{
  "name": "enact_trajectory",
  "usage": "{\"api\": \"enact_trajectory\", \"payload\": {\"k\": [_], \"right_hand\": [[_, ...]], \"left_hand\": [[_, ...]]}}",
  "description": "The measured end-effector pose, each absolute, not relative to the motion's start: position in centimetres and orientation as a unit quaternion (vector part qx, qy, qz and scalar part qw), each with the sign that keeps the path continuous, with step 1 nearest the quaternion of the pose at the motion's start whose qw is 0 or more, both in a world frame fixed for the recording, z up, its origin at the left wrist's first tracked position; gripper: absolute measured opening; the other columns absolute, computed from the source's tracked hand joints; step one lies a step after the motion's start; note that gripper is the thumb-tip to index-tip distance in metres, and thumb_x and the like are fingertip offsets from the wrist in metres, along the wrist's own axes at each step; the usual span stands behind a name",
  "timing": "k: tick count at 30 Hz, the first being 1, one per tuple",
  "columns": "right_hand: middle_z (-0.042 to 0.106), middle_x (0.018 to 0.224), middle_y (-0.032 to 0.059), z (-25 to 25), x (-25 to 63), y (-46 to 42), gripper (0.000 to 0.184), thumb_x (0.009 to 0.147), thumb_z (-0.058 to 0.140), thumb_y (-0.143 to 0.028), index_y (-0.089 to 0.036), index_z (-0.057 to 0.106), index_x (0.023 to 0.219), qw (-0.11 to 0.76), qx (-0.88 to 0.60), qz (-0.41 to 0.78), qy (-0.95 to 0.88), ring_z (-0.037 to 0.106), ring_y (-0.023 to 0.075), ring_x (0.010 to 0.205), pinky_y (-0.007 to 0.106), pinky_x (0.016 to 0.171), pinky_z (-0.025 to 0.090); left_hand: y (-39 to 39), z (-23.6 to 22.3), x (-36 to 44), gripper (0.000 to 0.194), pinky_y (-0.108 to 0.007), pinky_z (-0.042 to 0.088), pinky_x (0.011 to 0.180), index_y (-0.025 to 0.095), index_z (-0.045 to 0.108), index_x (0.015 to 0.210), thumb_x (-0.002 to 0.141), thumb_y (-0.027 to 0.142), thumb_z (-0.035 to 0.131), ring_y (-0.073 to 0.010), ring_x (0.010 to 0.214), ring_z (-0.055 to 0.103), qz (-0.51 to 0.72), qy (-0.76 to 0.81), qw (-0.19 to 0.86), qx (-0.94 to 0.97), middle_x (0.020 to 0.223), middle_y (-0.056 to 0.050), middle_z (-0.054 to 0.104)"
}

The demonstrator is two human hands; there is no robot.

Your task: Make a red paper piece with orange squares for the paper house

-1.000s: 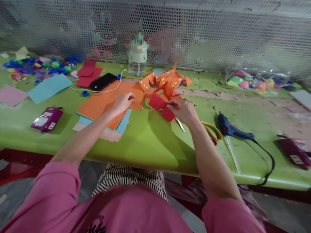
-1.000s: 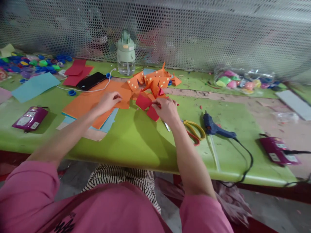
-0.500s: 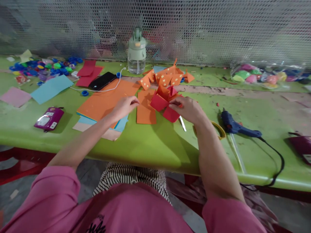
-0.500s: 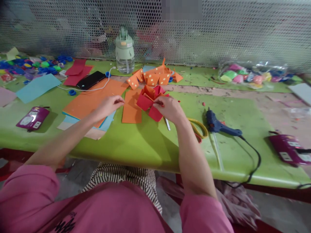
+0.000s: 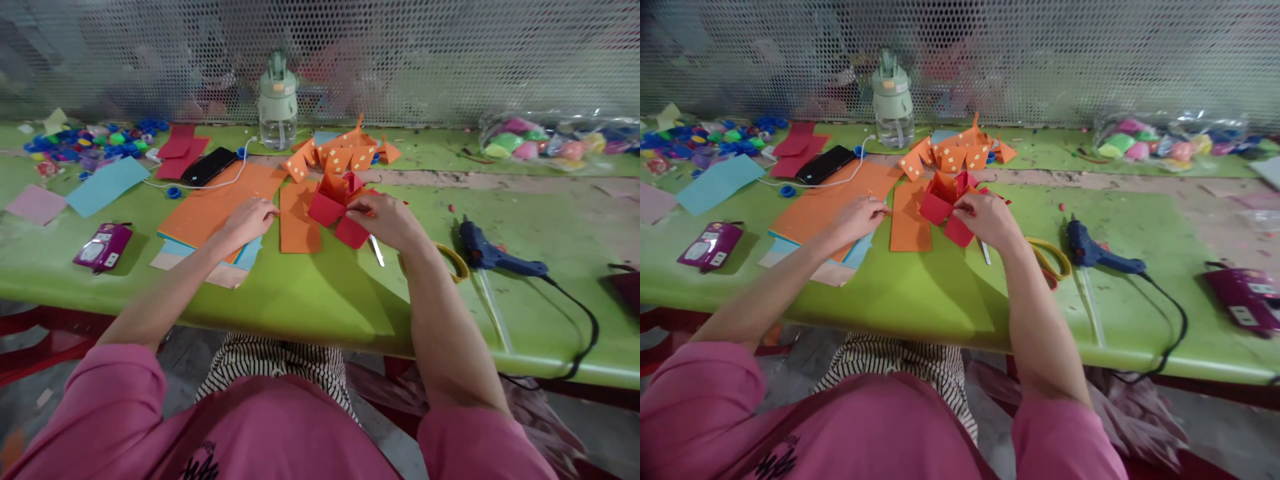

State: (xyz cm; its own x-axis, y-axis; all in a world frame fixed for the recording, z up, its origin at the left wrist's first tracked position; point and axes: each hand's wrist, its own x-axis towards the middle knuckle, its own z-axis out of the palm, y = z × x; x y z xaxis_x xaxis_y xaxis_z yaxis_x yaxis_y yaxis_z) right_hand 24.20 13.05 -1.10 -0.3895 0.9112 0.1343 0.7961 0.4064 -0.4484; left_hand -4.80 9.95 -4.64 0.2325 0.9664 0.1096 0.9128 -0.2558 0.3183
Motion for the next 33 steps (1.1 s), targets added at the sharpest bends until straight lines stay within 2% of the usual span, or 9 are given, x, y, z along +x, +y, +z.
{"api": "enact_trajectory", "payload": {"k": [4,10,14,17,21,24,26,30,33], "right_hand": [[0.076,0.090,0.0068,-1.2,24.0,13.0,0.021,0.083,0.060,-0.028,-0.020,0.075,0.095,0.195,-0.514,0.162,-0.819,0.068,0.0221,0.081,0.033,0.072,0.048],[0.076,0.090,0.0079,-1.4,23.6,13.1,0.022,0.083,0.059,-0.028,-0.019,0.075,0.095,0.201,-0.499,0.165,-0.827,0.068,0.0224,0.081,0.033,0.073,0.049],[0.076,0.091,0.0073,-1.4,23.7,13.1,0.022,0.083,0.059,-0.029,-0.020,0.075,0.094,0.205,-0.494,0.174,-0.827,0.068,0.0220,0.082,0.033,0.074,0.048],[0.077,0.094,0.0070,-1.2,23.9,13.0,0.022,0.083,0.060,-0.031,-0.021,0.075,0.094,0.211,-0.486,0.180,-0.829,0.068,0.0222,0.082,0.034,0.076,0.048],[0.077,0.089,0.0049,-0.7,23.7,12.5,0.018,0.085,0.060,-0.032,-0.025,0.075,0.091,0.211,-0.474,0.137,-0.844,0.067,0.0250,0.087,0.043,0.089,0.045],[0.076,0.086,0.0037,-0.3,23.3,11.8,0.015,0.087,0.061,-0.032,-0.027,0.075,0.089,0.210,-0.448,0.106,-0.863,0.066,0.0269,0.093,0.049,0.101,0.037],[0.077,0.089,0.0030,-0.2,22.9,11.5,0.015,0.088,0.061,-0.032,-0.027,0.075,0.089,0.212,-0.420,0.108,-0.876,0.065,0.0266,0.096,0.049,0.103,0.035],[0.077,0.088,0.0029,-0.1,22.5,11.1,0.017,0.090,0.061,-0.035,-0.026,0.075,0.089,0.216,-0.376,0.131,-0.892,0.065,0.0252,0.093,0.045,0.097,0.039],[0.077,0.093,0.0046,0.3,22.5,10.9,0.022,0.091,0.060,-0.041,-0.025,0.075,0.094,0.255,-0.358,0.157,-0.884,0.065,0.0242,0.092,0.042,0.092,0.044]], "left_hand": [[9.5,-4.5,-4.8,0.024,-0.036,0.048,0.093,0.021,0.076,0.103,0.095,0.017,0.053,-0.0224,0.103,0.066,0.147,0.613,0.096,0.771,0.107,-0.008,0.076],[9.2,-4.5,-4.4,0.012,-0.033,0.048,0.085,0.018,0.072,0.097,0.091,0.021,0.063,-0.0228,0.098,0.067,0.166,0.633,0.094,0.750,0.098,-0.009,0.075],[9.3,-4.1,-4.4,0.012,-0.032,0.049,0.084,0.019,0.071,0.093,0.093,0.025,0.061,-0.0206,0.093,0.067,0.187,0.635,0.090,0.744,0.096,-0.008,0.075],[9.3,-3.8,-4.4,0.011,-0.031,0.049,0.088,0.019,0.069,0.094,0.092,0.020,0.058,-0.0186,0.094,0.067,0.232,0.626,0.104,0.737,0.099,-0.007,0.074],[9.0,-3.4,-3.7,0.019,-0.027,0.051,0.085,0.018,0.066,0.109,0.092,0.019,0.058,-0.0151,0.095,0.067,0.323,0.590,0.166,0.721,0.112,-0.007,0.073],[8.6,-3.4,-2.7,0.039,-0.027,0.051,0.089,0.017,0.059,0.126,0.088,0.024,0.066,-0.0162,0.106,0.066,0.365,0.537,0.235,0.724,0.124,-0.010,0.069],[8.4,-3.4,-1.9,0.047,-0.028,0.051,0.092,0.018,0.057,0.130,0.086,0.024,0.069,-0.0167,0.109,0.066,0.376,0.508,0.265,0.728,0.126,-0.010,0.069],[7.3,-3.0,-1.3,0.030,-0.027,0.053,0.086,0.017,0.063,0.118,0.088,0.020,0.064,-0.0147,0.094,0.069,0.379,0.510,0.318,0.704,0.107,-0.006,0.075],[5.6,-2.2,-1.8,0.020,-0.025,0.053,0.080,0.017,0.067,0.107,0.087,0.021,0.065,-0.0134,0.086,0.069,0.363,0.521,0.372,0.677,0.095,-0.004,0.075]]}}
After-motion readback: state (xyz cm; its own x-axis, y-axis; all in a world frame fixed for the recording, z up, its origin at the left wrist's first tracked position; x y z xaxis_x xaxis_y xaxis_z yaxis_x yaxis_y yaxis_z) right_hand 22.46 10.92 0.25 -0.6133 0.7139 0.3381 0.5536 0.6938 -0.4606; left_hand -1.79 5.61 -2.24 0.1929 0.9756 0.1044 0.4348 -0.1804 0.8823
